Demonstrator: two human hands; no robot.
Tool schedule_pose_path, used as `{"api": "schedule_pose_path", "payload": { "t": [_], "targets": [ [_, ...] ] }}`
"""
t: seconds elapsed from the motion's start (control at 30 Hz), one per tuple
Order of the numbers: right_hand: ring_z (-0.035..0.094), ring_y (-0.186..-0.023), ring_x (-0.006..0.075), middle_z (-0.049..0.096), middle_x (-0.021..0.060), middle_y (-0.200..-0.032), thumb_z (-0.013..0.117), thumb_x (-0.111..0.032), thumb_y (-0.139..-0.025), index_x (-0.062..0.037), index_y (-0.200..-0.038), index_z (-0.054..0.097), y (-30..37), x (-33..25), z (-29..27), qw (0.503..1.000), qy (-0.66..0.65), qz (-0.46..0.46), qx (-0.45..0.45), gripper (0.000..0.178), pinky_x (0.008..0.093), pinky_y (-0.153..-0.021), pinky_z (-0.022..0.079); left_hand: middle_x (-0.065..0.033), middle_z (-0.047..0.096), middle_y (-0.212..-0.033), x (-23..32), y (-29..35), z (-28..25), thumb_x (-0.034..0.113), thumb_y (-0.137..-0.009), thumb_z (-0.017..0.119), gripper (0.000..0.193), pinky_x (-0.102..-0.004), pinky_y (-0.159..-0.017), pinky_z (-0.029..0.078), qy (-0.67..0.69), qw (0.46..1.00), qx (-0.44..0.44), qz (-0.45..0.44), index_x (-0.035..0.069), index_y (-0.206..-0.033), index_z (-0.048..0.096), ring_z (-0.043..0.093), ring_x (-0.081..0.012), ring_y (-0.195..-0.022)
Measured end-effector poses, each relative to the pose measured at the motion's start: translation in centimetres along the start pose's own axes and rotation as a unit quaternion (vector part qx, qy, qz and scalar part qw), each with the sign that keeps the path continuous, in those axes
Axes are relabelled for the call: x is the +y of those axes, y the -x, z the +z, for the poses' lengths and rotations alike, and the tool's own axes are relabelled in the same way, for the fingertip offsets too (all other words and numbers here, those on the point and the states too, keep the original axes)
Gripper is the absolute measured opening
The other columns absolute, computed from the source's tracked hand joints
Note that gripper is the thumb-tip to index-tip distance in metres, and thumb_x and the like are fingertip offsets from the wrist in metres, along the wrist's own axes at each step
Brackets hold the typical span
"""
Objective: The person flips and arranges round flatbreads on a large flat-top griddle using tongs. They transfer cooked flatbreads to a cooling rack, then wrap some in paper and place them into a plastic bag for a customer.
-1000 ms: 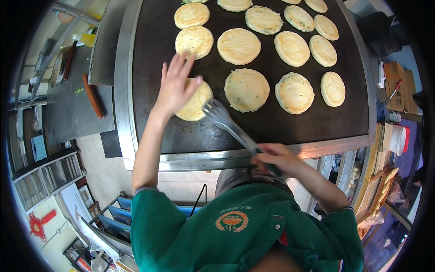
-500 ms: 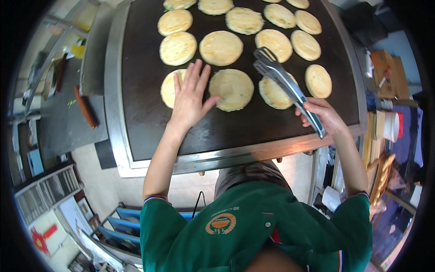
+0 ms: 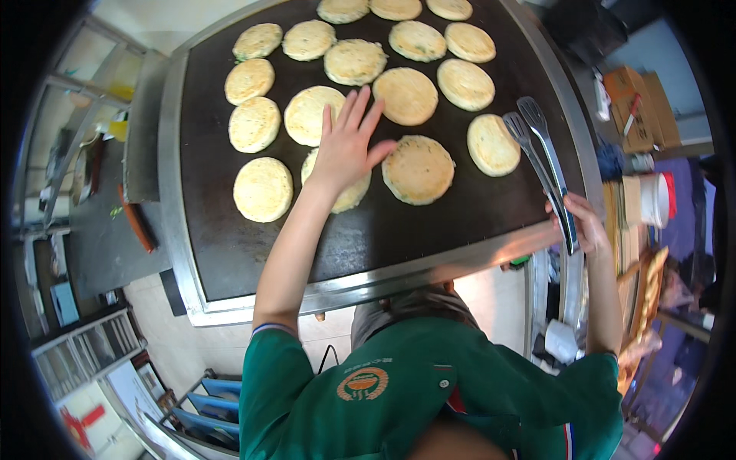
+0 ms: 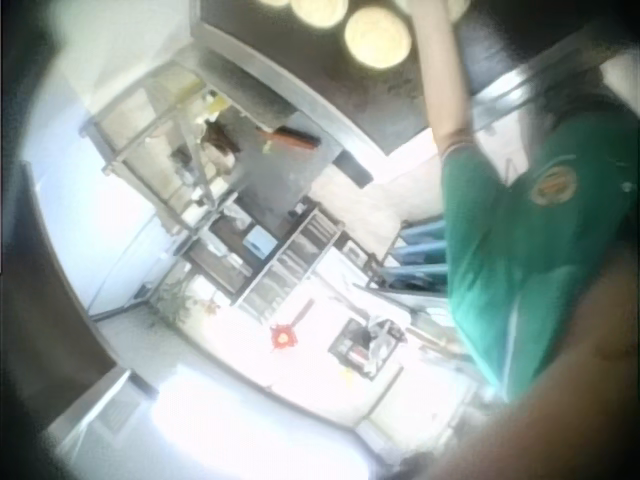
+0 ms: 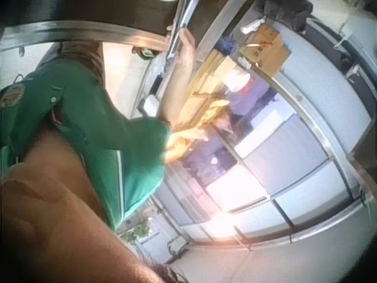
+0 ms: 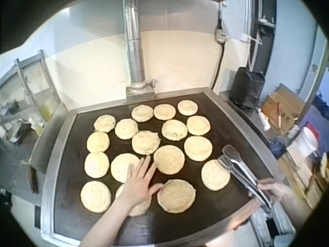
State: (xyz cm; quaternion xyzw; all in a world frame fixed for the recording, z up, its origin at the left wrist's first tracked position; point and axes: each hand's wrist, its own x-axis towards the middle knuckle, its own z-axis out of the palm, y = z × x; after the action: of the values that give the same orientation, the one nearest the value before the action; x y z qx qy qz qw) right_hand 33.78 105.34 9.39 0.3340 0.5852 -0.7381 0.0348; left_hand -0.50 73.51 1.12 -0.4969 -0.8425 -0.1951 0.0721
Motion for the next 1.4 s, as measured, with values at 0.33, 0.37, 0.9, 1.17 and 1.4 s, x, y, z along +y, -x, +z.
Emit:
{"api": "schedule_pose_path", "payload": {
  "t": [0.33, 0.37, 0.9, 1.17, 1.4],
  "targets": [
    [0.063, -0.072, 0.0124, 0.067, 0.0092, -0.092, 0.064, -0.032, -0.09, 0.0002, -0.109, 0.061, -2.8, -1.4, -5.9, 0.996, 0.058, -0.001, -0.065, 0.037, 0.0234, -0.066, 0.052, -0.0228, 0.026, -0.155, -10.1, -14.4, 5.1, 0.061, -0.092, 0.045, 0.075, -0.0595, -0.114, 0.018, -0.124, 0.948, 0.052, -0.287, 0.015, -0.149, 0.034, 0.022, -0.0377, -0.145],
    [0.063, -0.071, 0.0129, 0.067, 0.0096, -0.093, 0.064, -0.032, -0.091, 0.0003, -0.108, 0.061, -2.9, -1.5, -6.6, 0.996, 0.052, -0.013, -0.069, 0.037, 0.0239, -0.066, 0.051, -0.026, 0.022, -0.155, -11.4, -14.5, 5.3, 0.061, -0.093, 0.043, 0.078, -0.0564, -0.115, 0.018, -0.147, 0.924, 0.057, -0.348, 0.01, -0.151, 0.03, 0.019, -0.0395, -0.145],
    [0.064, -0.071, 0.0153, 0.066, 0.0118, -0.092, 0.066, -0.031, -0.088, 0.0021, -0.109, 0.059, -5.6, -3.2, -8.1, 0.996, 0.057, 0.008, -0.062, 0.04, 0.0253, -0.066, 0.052, -0.0251, 0.024, -0.154, -16.0, -18.2, 6.2, 0.054, -0.094, 0.048, 0.075, -0.055, -0.114, 0.022, -0.161, 0.906, 0.058, -0.386, 0.006, -0.149, 0.03, 0.023, -0.0396, -0.143],
    [0.063, -0.072, 0.0135, 0.065, 0.0099, -0.093, 0.065, -0.031, -0.09, 0.0007, -0.104, 0.059, -7.5, -3.9, -6.7, 0.993, 0.072, -0.026, -0.09, 0.035, 0.024, -0.066, 0.052, -0.0099, 0.03, -0.155, -6.7, -14.1, 5.4, 0.043, -0.094, 0.055, 0.052, -0.0597, -0.115, 0.019, -0.073, 0.992, -0.097, -0.025, 0.017, -0.139, 0.049, 0.021, -0.0315, -0.146],
    [0.063, -0.073, 0.0131, 0.064, 0.0091, -0.092, 0.063, -0.033, -0.091, 0.0005, -0.103, 0.06, -7.1, -4.1, -6.1, 0.994, 0.069, -0.018, -0.077, 0.036, 0.0229, -0.067, 0.051, -0.0092, 0.026, -0.157, -9.2, -12.6, 3.9, 0.043, -0.096, 0.051, 0.057, -0.0593, -0.115, 0.016, -0.076, 0.994, -0.053, -0.057, 0.025, -0.148, 0.036, 0.021, -0.0304, -0.146]
  ]
}}
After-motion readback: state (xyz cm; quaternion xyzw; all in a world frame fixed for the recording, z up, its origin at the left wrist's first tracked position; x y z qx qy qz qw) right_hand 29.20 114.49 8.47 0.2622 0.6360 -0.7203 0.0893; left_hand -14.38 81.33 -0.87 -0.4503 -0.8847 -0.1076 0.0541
